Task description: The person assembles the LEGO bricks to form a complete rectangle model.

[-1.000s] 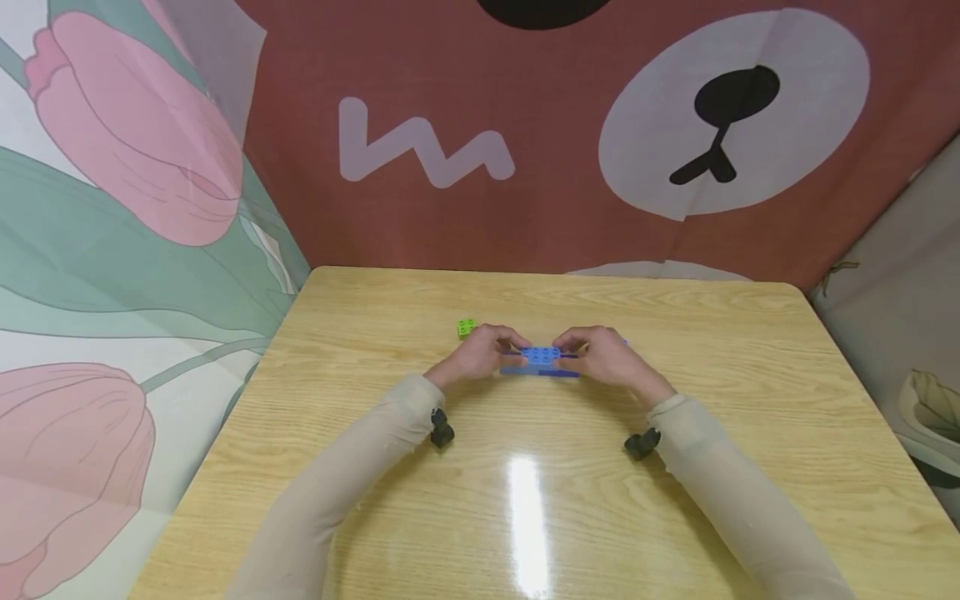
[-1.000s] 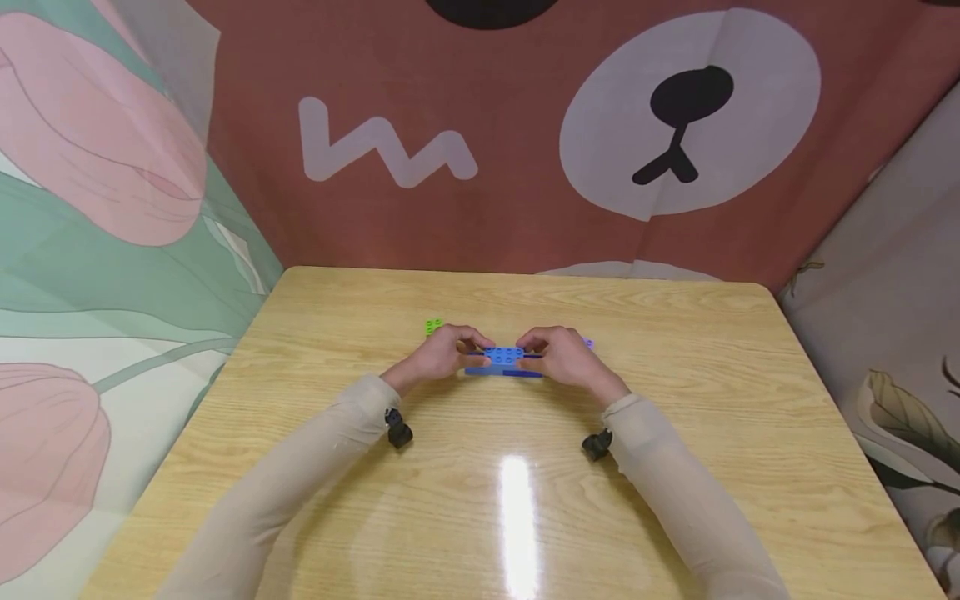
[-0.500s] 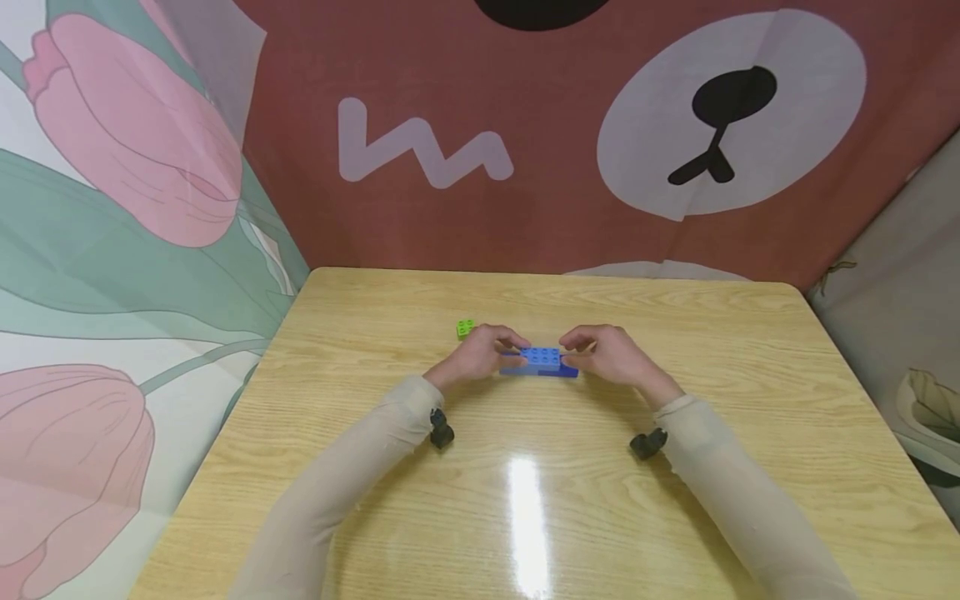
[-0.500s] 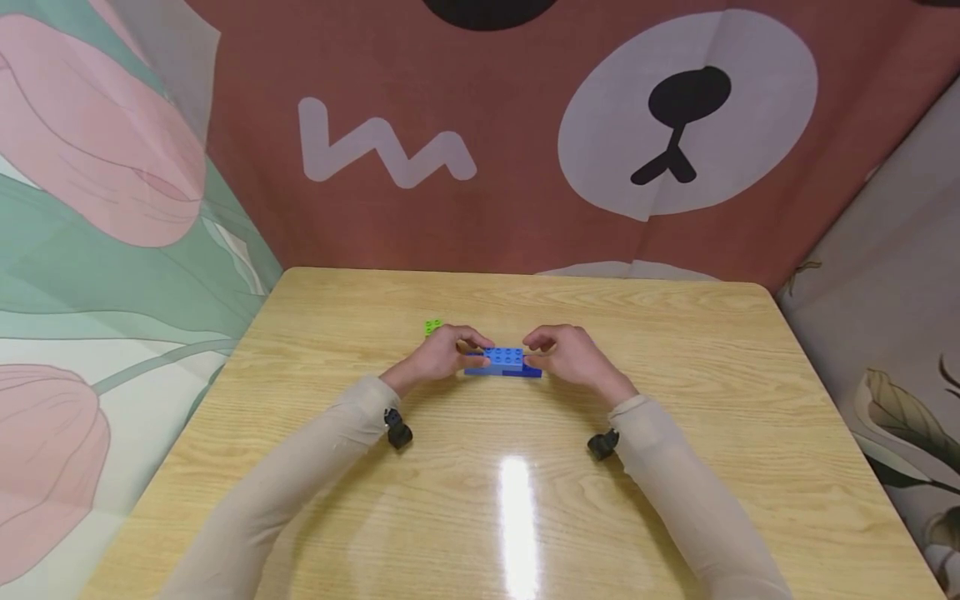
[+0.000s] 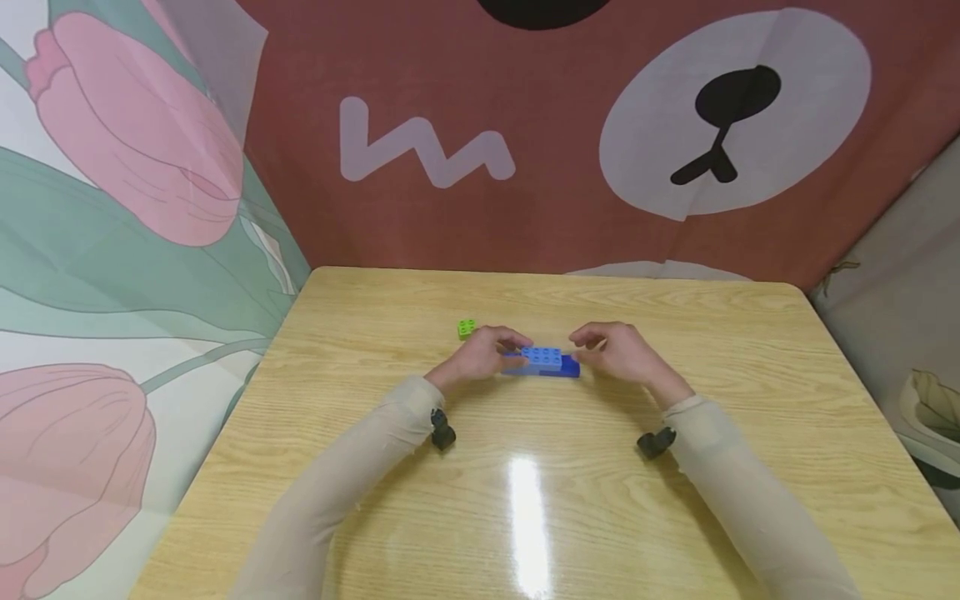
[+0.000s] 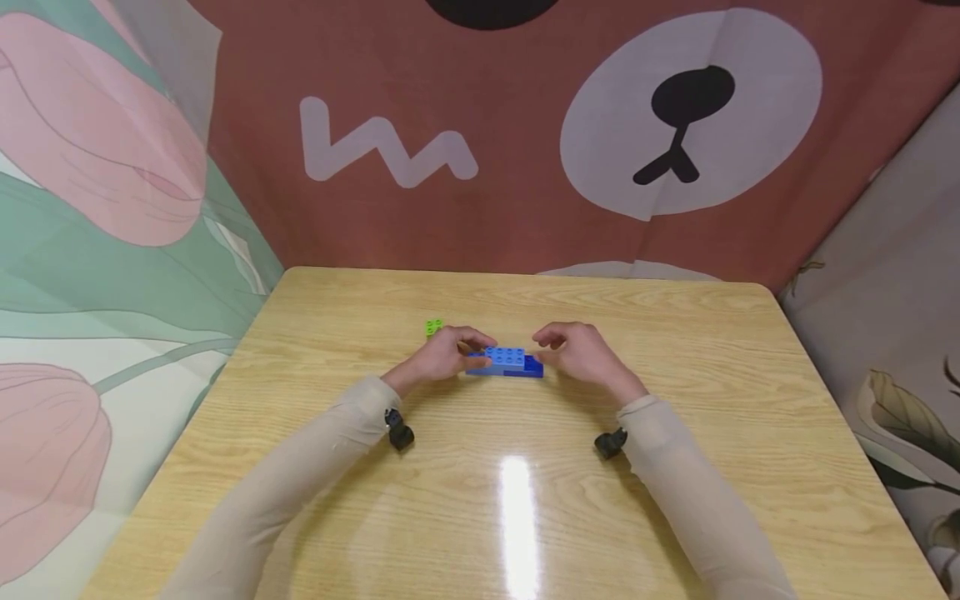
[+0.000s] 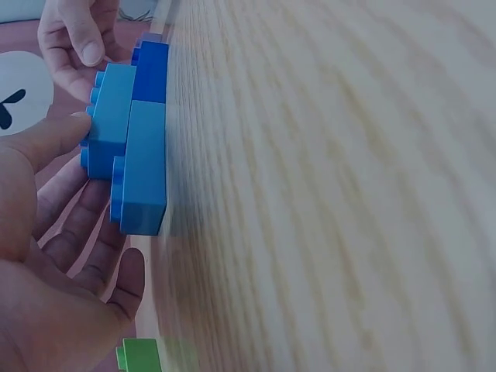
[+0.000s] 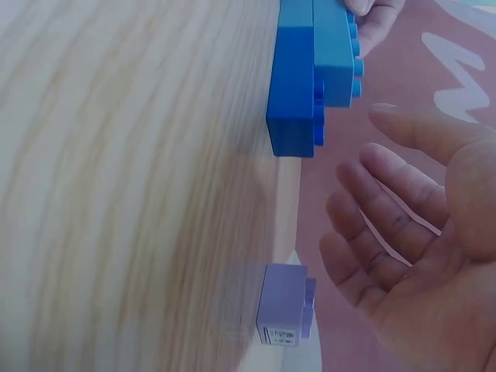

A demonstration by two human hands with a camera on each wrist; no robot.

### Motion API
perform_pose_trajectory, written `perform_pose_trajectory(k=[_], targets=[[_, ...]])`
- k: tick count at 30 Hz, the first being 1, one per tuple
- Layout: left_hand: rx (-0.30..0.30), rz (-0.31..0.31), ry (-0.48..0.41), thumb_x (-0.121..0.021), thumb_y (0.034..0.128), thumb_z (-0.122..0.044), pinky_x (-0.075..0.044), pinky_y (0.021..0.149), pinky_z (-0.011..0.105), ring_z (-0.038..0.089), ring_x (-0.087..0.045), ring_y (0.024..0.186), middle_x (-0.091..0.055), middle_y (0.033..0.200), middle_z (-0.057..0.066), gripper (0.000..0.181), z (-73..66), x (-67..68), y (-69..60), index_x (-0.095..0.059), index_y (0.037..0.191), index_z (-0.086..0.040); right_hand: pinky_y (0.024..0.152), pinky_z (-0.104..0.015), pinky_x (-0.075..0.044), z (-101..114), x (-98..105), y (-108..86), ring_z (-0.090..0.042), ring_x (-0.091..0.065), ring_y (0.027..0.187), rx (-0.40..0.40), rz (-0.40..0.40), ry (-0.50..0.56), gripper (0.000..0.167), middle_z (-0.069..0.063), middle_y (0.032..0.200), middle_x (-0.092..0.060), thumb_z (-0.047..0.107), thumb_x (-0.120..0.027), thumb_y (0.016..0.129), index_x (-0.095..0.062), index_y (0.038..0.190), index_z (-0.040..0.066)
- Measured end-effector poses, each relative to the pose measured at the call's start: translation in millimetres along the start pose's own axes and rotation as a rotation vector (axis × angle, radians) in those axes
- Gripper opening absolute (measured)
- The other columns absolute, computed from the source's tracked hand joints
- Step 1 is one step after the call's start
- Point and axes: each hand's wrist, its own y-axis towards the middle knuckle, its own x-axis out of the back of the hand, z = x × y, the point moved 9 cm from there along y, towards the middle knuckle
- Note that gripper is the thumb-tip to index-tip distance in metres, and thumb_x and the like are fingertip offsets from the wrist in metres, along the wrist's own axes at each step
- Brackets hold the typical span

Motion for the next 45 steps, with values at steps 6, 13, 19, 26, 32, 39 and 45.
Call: perform_pose_trajectory(k=[6,13,19,26,32,39,45], targets=[[0.022,0.015,-0.009,-0.076,0.0905,-0.029,-0.054,0.094,0.032,0.013,-0.063,0.110,-0.069,0.120,-0.004,0.032,2.7,-2.6,0.9,-0.071,0.121,-0.021,0.082,-0.040,-0.056,-4.1,6.3,-2.4,-0.023,-0.064,0.100,-0.015,-0.005,-0.012,0.029,-0.006,0.113,-0.072,0.025,-0.071,0.093,-0.071,0.119,0.012],[0.018,0.024,0.010,-0.075,0.0907,-0.032,-0.053,0.097,0.032,0.015,-0.064,0.114,-0.068,0.125,-0.002,0.036,1.4,-4.8,0.6,-0.070,0.124,-0.022,0.086,-0.043,-0.054,-9.4,13.5,-3.8,-0.023,-0.064,0.098,-0.032,-0.023,-0.026,0.030,-0.007,0.111,-0.073,0.026,-0.072,0.092,-0.071,0.119,0.011],[0.015,0.025,0.026,-0.075,0.0908,-0.033,-0.052,0.100,0.033,0.016,-0.063,0.117,-0.067,0.129,0.000,0.038,2.0,-6.4,0.8,-0.069,0.126,-0.021,0.088,-0.045,-0.055,-16.3,20.0,-5.1,-0.025,-0.065,0.101,-0.043,-0.035,-0.022,0.031,-0.008,0.113,-0.072,0.027,-0.071,0.093,-0.071,0.120,0.011],[0.028,0.031,0.015,-0.074,0.0912,-0.034,-0.050,0.103,0.035,0.016,-0.061,0.121,-0.065,0.133,-0.001,0.038,4.8,-9.1,0.5,-0.068,0.127,-0.024,0.085,-0.044,-0.055,-22.1,27.4,-8.1,-0.026,-0.066,0.101,-0.043,-0.052,-0.025,0.032,-0.009,0.113,-0.073,0.027,-0.071,0.093,-0.071,0.120,0.010],[0.023,0.030,0.012,-0.074,0.0912,-0.033,-0.049,0.105,0.035,0.016,-0.061,0.122,-0.065,0.133,0.000,0.037,5.7,-9.7,2.4,-0.068,0.127,-0.023,0.081,-0.041,-0.055,-27.3,31.7,-10.5,-0.026,-0.066,0.100,-0.056,-0.057,-0.016,0.033,-0.008,0.114,-0.072,0.027,-0.070,0.094,-0.069,0.123,0.010],[0.009,0.026,0.040,-0.074,0.0909,-0.033,-0.048,0.105,0.036,0.016,-0.061,0.120,-0.066,0.132,0.001,0.038,5.4,-8.7,2.7,-0.068,0.127,-0.022,0.078,-0.038,-0.053,-34.4,33.5,-12.3,-0.026,-0.065,0.098,-0.069,-0.070,-0.015,0.031,-0.009,0.109,-0.072,0.024,-0.070,0.094,-0.070,0.121,0.009],[0.004,0.029,0.036,-0.074,0.0909,-0.033,-0.048,0.106,0.036,0.015,-0.061,0.120,-0.067,0.132,0.000,0.038,4.3,-9.4,2.7,-0.068,0.126,-0.022,0.075,-0.035,-0.052,-42.4,36.6,-15.7,-0.026,-0.066,0.097,-0.083,-0.084,-0.023,0.030,-0.009,0.107,-0.073,0.022,-0.069,0.094,-0.070,0.121,0.010]])
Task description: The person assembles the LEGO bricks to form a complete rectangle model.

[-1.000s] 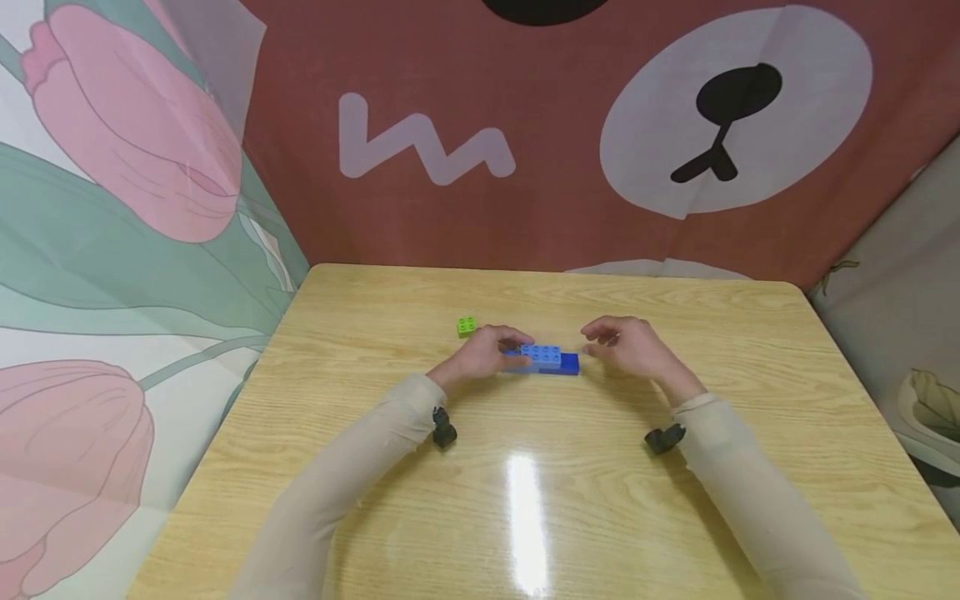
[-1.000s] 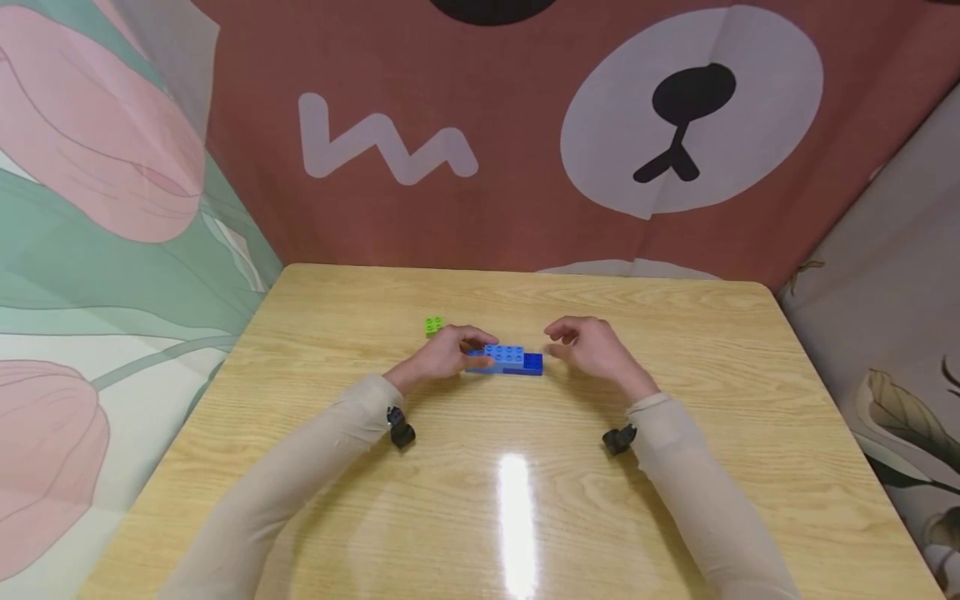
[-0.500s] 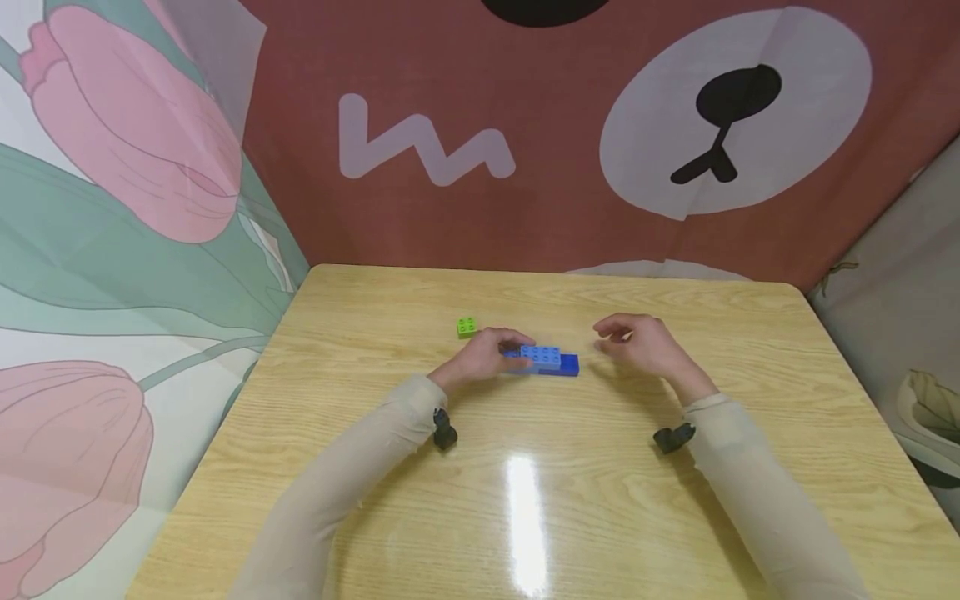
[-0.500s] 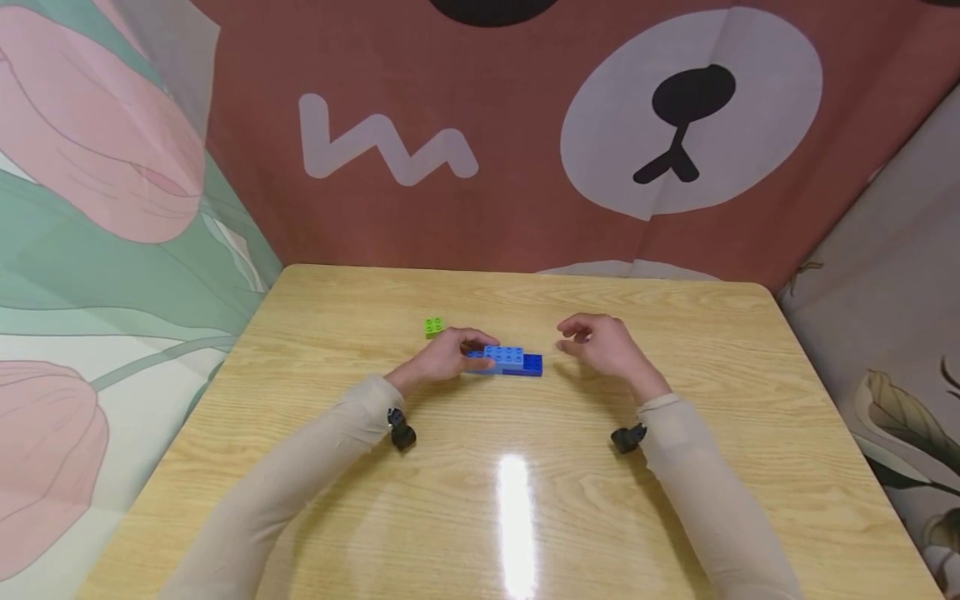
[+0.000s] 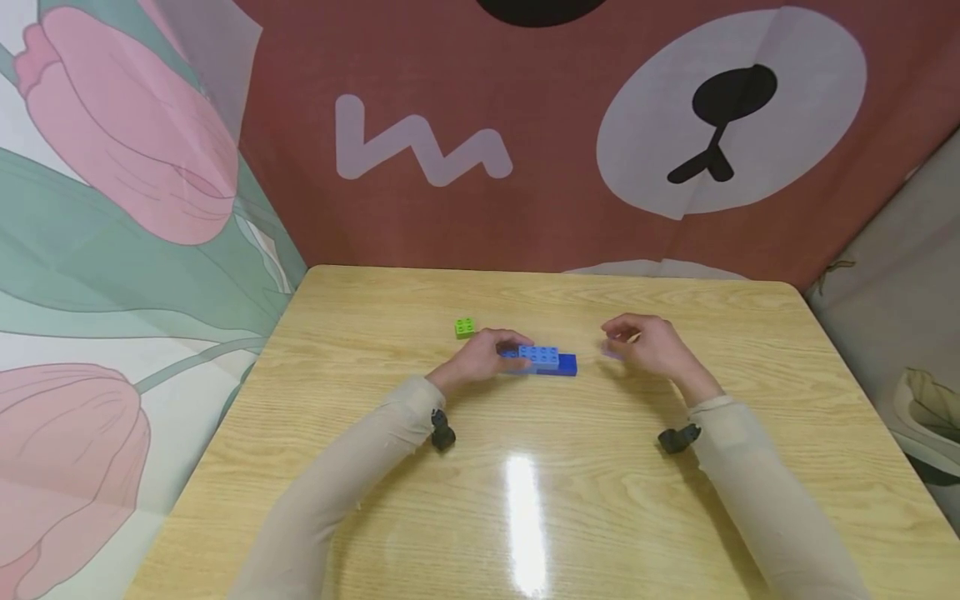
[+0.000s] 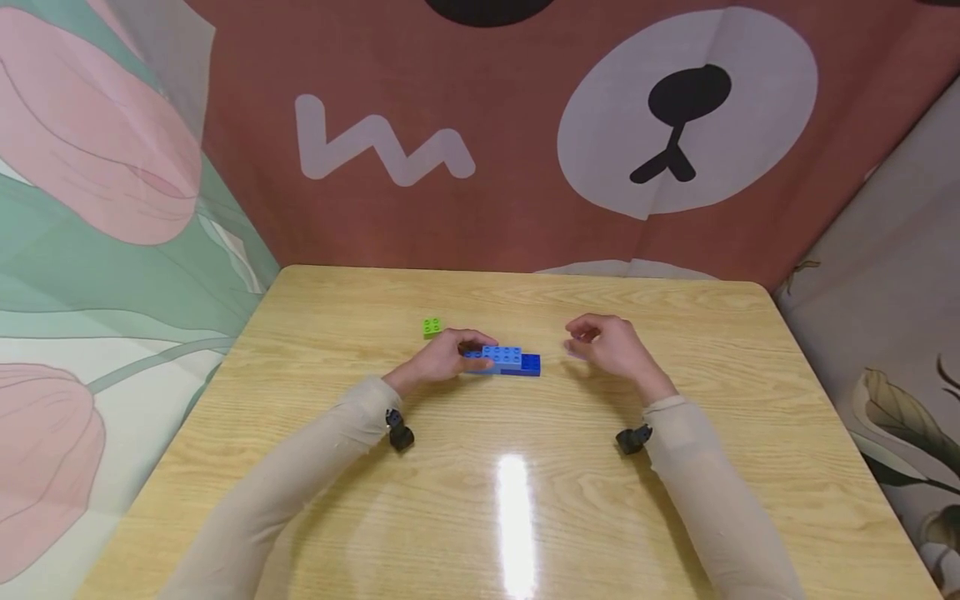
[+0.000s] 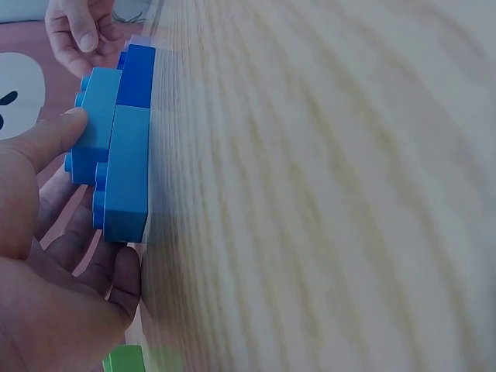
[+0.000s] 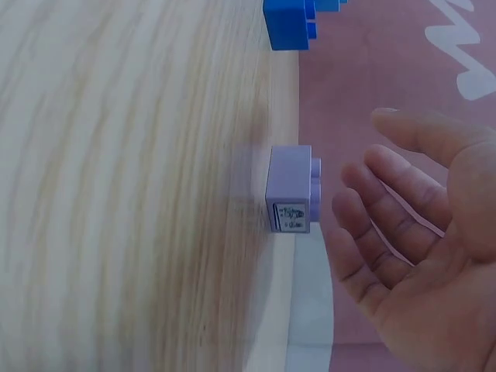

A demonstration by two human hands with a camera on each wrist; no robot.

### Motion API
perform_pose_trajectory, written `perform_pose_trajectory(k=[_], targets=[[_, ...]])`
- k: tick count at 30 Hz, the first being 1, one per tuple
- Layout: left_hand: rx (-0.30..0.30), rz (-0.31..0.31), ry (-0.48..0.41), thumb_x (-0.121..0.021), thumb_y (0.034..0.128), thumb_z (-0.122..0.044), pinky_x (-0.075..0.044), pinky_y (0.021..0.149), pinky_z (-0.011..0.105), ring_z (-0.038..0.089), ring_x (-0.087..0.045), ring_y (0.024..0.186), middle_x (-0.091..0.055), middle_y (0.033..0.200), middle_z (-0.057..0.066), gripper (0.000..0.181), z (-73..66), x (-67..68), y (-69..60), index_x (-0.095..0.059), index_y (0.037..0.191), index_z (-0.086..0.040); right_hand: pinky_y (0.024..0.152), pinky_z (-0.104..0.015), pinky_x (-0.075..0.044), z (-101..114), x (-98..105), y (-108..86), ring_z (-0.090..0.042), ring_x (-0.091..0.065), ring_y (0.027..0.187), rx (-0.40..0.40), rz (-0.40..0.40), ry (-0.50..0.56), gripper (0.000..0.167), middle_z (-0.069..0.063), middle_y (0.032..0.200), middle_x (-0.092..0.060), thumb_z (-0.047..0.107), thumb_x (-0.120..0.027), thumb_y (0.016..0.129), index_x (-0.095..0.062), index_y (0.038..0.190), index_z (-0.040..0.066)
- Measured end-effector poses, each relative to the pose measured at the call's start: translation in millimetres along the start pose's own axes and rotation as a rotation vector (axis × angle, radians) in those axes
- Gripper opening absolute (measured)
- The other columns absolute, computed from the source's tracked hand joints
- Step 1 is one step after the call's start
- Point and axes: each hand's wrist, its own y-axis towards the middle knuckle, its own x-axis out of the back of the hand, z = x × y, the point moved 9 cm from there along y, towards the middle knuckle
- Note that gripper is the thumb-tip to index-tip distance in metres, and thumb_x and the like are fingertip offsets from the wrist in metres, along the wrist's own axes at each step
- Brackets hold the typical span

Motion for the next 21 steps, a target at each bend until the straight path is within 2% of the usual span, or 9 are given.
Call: perform_pose_trajectory(k=[21], targets=[[0.014,0.005,-0.029,-0.074,0.0908,-0.035,-0.049,0.104,0.037,0.015,-0.061,0.118,-0.067,0.130,-0.001,0.037,3.6,-1.0,-0.2,-0.068,0.126,-0.024,0.075,-0.032,-0.049,-20.1,6.7,-5.9,-0.027,-0.064,0.100,-0.057,0.001,0.013,0.033,-0.012,0.111,-0.071,0.029,-0.067,0.096,-0.068,0.123,0.010]])
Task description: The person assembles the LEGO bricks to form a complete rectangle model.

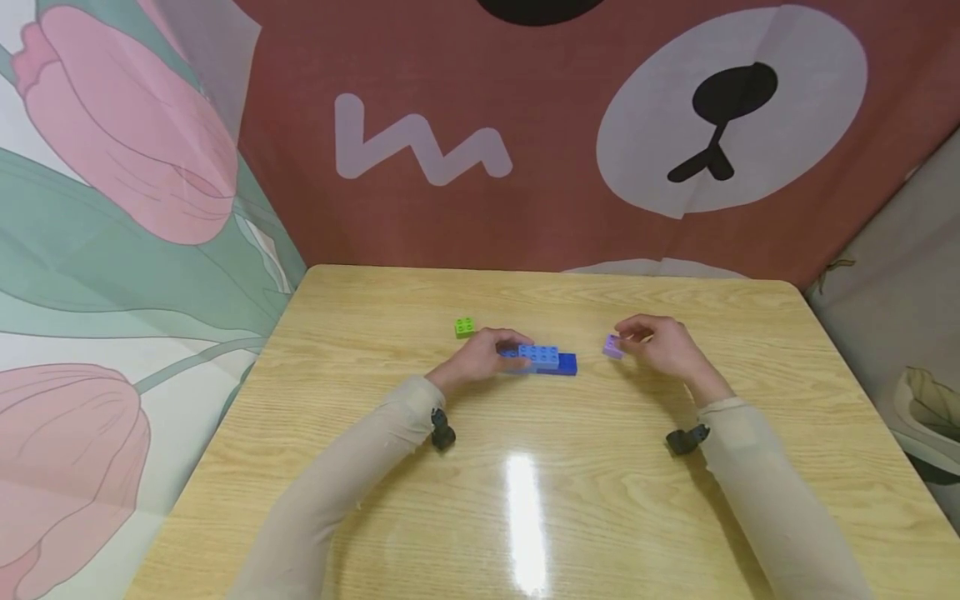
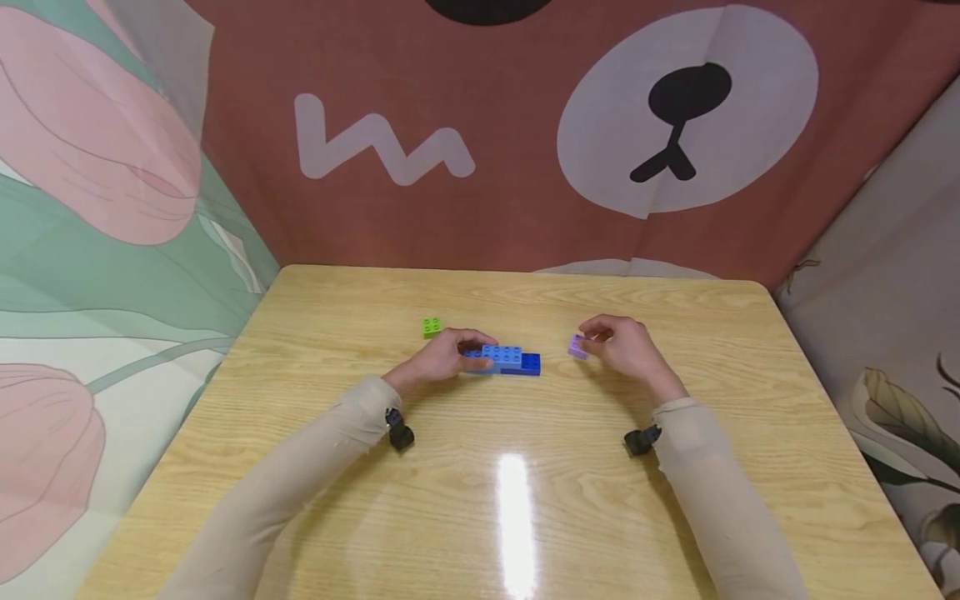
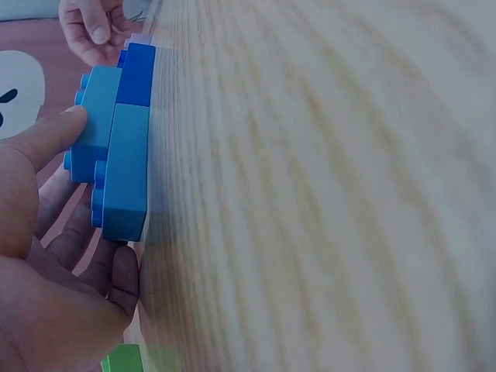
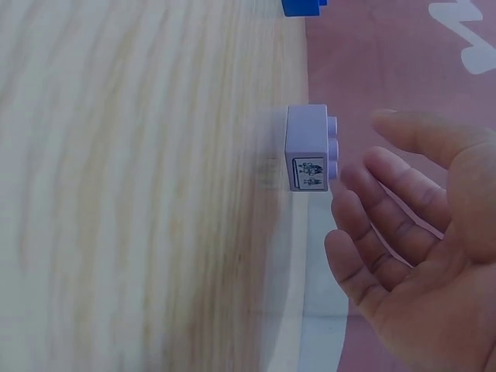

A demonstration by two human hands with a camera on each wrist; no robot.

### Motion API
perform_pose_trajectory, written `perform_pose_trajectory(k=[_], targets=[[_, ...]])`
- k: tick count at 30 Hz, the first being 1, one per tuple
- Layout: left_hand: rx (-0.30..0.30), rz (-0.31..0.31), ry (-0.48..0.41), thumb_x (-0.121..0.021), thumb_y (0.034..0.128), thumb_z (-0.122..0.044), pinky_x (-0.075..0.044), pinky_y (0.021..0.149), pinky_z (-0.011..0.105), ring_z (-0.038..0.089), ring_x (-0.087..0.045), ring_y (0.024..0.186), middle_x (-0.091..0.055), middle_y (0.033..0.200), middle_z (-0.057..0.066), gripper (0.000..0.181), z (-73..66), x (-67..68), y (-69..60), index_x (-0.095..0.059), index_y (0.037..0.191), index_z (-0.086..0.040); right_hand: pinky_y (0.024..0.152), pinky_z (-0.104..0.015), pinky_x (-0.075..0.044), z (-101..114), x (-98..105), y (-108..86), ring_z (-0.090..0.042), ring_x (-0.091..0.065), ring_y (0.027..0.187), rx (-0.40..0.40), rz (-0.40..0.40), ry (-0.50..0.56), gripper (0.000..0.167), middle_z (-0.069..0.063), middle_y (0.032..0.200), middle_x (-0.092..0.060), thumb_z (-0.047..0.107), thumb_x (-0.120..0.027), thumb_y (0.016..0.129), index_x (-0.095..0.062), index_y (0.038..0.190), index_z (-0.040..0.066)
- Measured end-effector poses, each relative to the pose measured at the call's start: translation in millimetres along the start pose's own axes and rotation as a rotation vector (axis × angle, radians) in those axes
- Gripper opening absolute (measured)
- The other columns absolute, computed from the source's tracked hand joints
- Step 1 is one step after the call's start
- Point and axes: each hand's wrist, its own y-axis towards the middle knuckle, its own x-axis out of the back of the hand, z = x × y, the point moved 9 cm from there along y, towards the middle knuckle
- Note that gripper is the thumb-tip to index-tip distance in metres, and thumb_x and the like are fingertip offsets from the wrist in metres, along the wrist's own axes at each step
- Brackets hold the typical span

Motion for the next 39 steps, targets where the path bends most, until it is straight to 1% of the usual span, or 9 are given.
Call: perform_pose_trajectory(k=[7,16,24,31,39], targets=[[0.008,-0.007,0.007,-0.074,0.0910,-0.035,-0.049,0.104,0.038,0.016,-0.061,0.118,-0.066,0.130,0.000,0.038,0.2,1.0,0.9,-0.068,0.126,-0.024,0.077,-0.032,-0.048,-3.0,0.3,0.3,-0.028,-0.063,0.102,-0.024,0.011,0.004,0.035,-0.012,0.117,-0.070,0.031,-0.067,0.096,-0.067,0.124,0.010],[0.005,-0.010,0.011,-0.074,0.0906,-0.038,-0.048,0.105,0.038,0.016,-0.061,0.119,-0.066,0.131,0.000,0.039,-0.3,1.9,0.3,-0.068,0.126,-0.024,0.075,-0.031,-0.049,-8.9,-3.4,2.8,-0.027,-0.064,0.100,-0.042,0.026,0.007,0.033,-0.013,0.113,-0.071,0.024,-0.067,0.096,-0.067,0.125,0.009],[0.014,-0.001,-0.010,-0.075,0.0903,-0.036,-0.049,0.103,0.037,0.014,-0.061,0.115,-0.067,0.128,-0.001,0.036,1.2,0.3,0.2,-0.069,0.125,-0.025,0.075,-0.031,-0.049,-12.4,-6.2,3.2,-0.028,-0.064,0.098,-0.055,0.036,-0.036,0.033,-0.014,0.111,-0.071,0.022,-0.069,0.093,-0.067,0.123,0.008],[0.015,-0.001,-0.010,-0.074,0.0908,-0.034,-0.049,0.102,0.036,0.013,-0.061,0.115,-0.067,0.130,-0.001,0.036,-1.1,1.0,-1.4,-0.069,0.125,-0.024,0.074,-0.031,-0.048,-13.7,-9.0,3.7,-0.029,-0.064,0.099,-0.072,0.053,-0.037,0.035,-0.016,0.111,-0.071,0.023,-0.072,0.091,-0.068,0.122,0.007],[0.017,0.000,-0.014,-0.074,0.0906,-0.035,-0.049,0.103,0.036,0.013,-0.061,0.116,-0.066,0.131,-0.001,0.037,-1.8,1.1,-1.8,-0.069,0.125,-0.024,0.078,-0.033,-0.049,-15.0,-8.8,3.0,-0.029,-0.064,0.102,-0.091,0.063,-0.059,0.035,-0.015,0.113,-0.071,0.023,-0.072,0.091,-0.068,0.123,0.009]])
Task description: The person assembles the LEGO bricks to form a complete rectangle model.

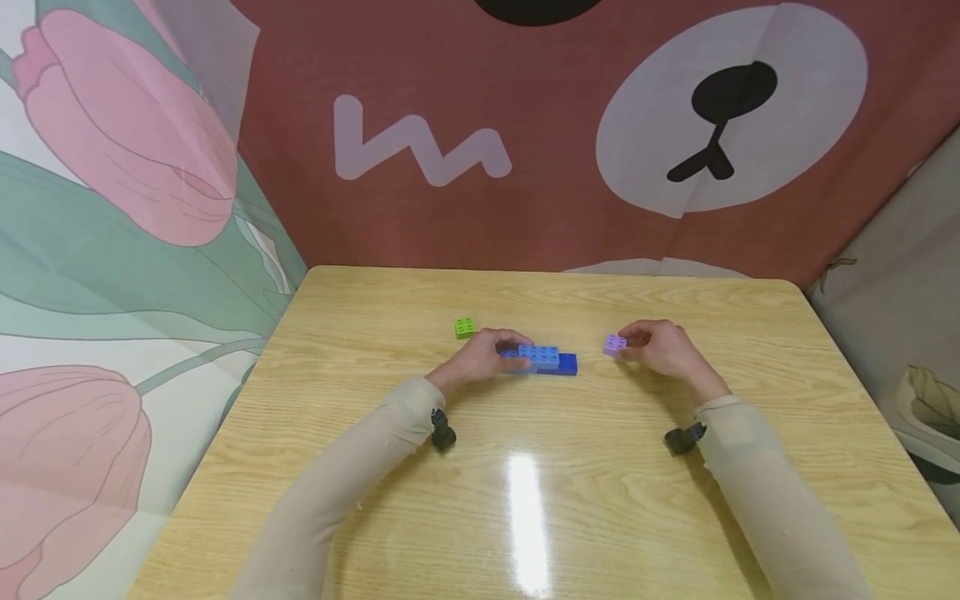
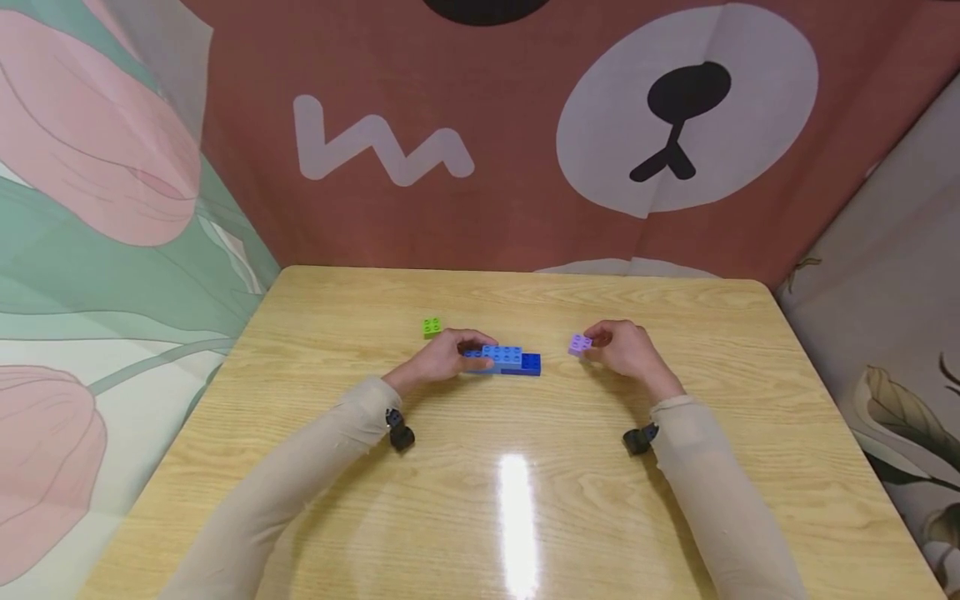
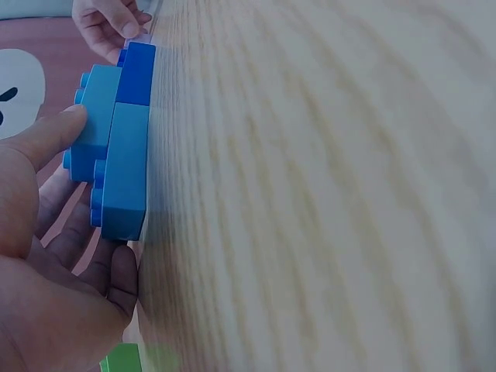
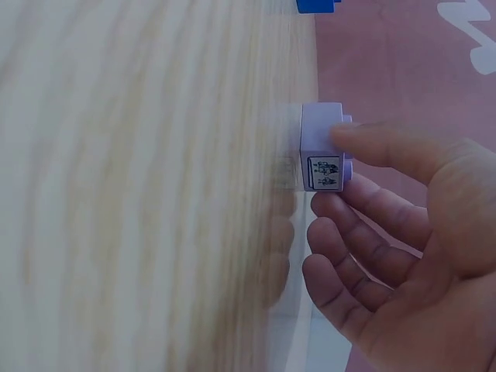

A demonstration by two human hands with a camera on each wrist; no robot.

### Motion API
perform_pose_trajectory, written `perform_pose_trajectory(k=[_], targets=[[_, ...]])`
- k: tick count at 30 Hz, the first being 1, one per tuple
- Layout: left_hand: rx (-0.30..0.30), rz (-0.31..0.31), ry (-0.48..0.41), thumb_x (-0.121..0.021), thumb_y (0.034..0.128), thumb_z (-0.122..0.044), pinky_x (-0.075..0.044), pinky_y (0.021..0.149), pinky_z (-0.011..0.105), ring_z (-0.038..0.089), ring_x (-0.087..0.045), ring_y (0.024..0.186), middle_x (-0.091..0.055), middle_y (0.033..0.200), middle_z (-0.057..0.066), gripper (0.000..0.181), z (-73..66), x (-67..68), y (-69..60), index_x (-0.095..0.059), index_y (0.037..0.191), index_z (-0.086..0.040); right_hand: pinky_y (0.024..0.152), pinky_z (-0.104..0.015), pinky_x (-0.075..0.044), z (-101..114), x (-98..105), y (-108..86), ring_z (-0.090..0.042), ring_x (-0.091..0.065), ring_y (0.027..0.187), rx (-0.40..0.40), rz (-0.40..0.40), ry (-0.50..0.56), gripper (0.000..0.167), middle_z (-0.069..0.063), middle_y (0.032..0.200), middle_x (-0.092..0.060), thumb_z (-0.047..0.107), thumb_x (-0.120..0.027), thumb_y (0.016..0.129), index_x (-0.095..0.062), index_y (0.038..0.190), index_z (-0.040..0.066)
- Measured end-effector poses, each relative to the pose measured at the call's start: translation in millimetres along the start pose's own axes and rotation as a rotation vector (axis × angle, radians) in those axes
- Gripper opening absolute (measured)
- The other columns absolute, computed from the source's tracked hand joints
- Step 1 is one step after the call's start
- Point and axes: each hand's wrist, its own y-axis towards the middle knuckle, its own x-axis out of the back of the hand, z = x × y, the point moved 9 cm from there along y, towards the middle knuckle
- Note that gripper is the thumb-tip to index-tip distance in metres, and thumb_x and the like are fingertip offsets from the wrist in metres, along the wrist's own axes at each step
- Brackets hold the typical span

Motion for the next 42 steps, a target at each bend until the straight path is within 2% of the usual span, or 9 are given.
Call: perform_pose_trajectory(k=[19,28,42], targets=[[-0.008,0.004,0.012,-0.075,0.0904,-0.035,-0.050,0.100,0.035,0.013,-0.061,0.111,-0.067,0.127,-0.001,0.037,1.6,-0.9,1.2,-0.069,0.125,-0.024,0.068,-0.029,-0.048,12.0,2.9,-3.5,-0.025,-0.062,0.092,0.036,-0.007,0.011,0.034,-0.013,0.107,-0.071,0.025,-0.072,0.091,-0.069,0.121,0.009],[-0.023,0.006,0.000,-0.075,0.0906,-0.032,-0.049,0.103,0.036,0.014,-0.061,0.116,-0.066,0.131,0.000,0.039,1.8,-1.7,2.7,-0.068,0.128,-0.023,0.067,-0.029,-0.047,24.5,3.7,-6.4,-0.023,-0.061,0.090,0.086,-0.018,0.003,0.032,-0.012,0.105,-0.071,0.023,-0.072,0.090,-0.070,0.120,0.010],[-0.014,0.006,-0.004,-0.075,0.0907,-0.033,-0.049,0.101,0.035,0.014,-0.061,0.115,-0.066,0.131,-0.001,0.038,1.4,-1.9,2.0,-0.068,0.127,-0.025,0.068,-0.030,-0.048,33.0,-3.9,-8.6,-0.024,-0.061,0.091,0.092,-0.009,0.017,0.029,-0.011,0.105,-0.071,0.020,-0.072,0.090,-0.071,0.118,0.011]])
